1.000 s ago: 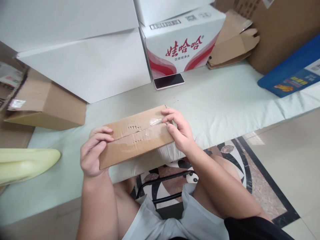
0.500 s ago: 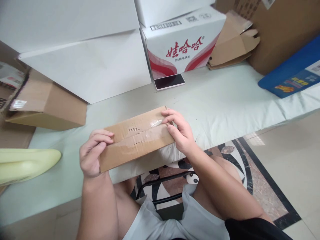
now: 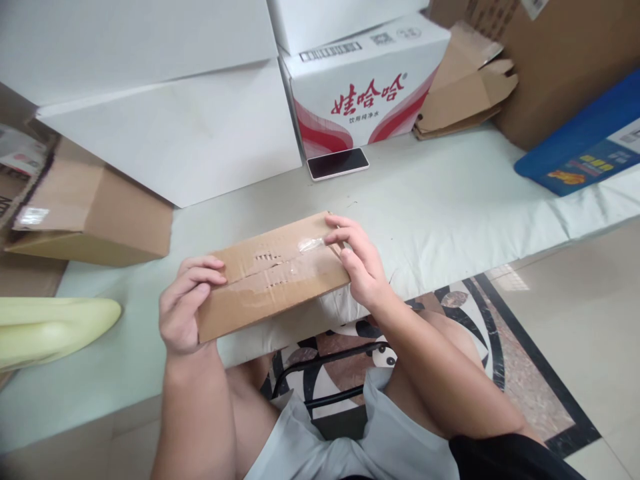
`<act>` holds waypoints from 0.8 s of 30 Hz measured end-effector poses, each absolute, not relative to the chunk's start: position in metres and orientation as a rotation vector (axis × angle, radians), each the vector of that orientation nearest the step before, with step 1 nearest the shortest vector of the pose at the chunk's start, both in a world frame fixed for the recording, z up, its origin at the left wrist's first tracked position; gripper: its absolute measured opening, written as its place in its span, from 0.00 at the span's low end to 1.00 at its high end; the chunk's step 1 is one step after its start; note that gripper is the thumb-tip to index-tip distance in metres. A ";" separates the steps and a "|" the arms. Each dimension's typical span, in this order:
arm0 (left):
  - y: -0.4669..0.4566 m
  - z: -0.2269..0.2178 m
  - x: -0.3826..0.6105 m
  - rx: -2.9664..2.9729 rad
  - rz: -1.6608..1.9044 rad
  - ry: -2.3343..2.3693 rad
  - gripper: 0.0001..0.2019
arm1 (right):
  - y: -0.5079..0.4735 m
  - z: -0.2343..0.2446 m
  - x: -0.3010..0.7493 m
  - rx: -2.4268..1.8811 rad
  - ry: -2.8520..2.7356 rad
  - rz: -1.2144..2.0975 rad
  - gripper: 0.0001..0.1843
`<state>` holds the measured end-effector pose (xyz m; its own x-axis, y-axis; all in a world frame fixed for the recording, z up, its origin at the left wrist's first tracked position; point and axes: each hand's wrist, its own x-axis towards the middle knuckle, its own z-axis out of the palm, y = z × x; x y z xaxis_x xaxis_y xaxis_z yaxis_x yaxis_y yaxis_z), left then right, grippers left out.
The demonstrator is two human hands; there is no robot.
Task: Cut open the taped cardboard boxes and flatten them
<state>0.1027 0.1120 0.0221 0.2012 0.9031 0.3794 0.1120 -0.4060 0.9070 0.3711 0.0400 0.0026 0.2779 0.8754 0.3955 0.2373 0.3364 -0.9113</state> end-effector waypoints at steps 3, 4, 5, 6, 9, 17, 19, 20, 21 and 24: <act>0.112 0.022 0.102 1.693 1.283 0.971 0.10 | 0.042 -0.007 0.371 -1.189 -1.197 0.613 0.21; 0.113 0.022 0.102 1.688 1.282 0.985 0.10 | 0.043 -0.010 0.371 -1.197 -1.181 0.629 0.22; 0.113 0.022 0.102 1.683 1.286 1.002 0.10 | 0.044 -0.012 0.371 -1.203 -1.162 0.656 0.24; 0.113 0.021 0.101 1.681 1.294 1.016 0.10 | 0.044 -0.014 0.371 -1.207 -1.143 0.696 0.26; 0.116 0.019 0.099 1.666 1.369 1.040 0.09 | 0.047 -0.015 0.370 -1.236 -1.088 0.815 0.29; 0.124 0.012 0.095 1.459 1.604 1.103 0.08 | 0.051 -0.017 0.371 -1.410 -1.009 0.959 0.27; 0.125 0.014 0.096 1.373 1.633 1.115 0.08 | 0.052 -0.023 0.371 -1.363 -0.925 1.123 0.27; 0.125 0.015 0.097 1.328 1.655 1.114 0.07 | 0.053 -0.025 0.371 -1.311 -0.891 1.194 0.28; 0.125 0.015 0.098 1.280 1.678 1.113 0.07 | 0.053 -0.027 0.370 -1.249 -0.872 1.236 0.30; 0.125 0.013 0.098 1.121 1.654 1.169 0.08 | 0.053 -0.028 0.367 -1.106 -0.887 1.166 0.35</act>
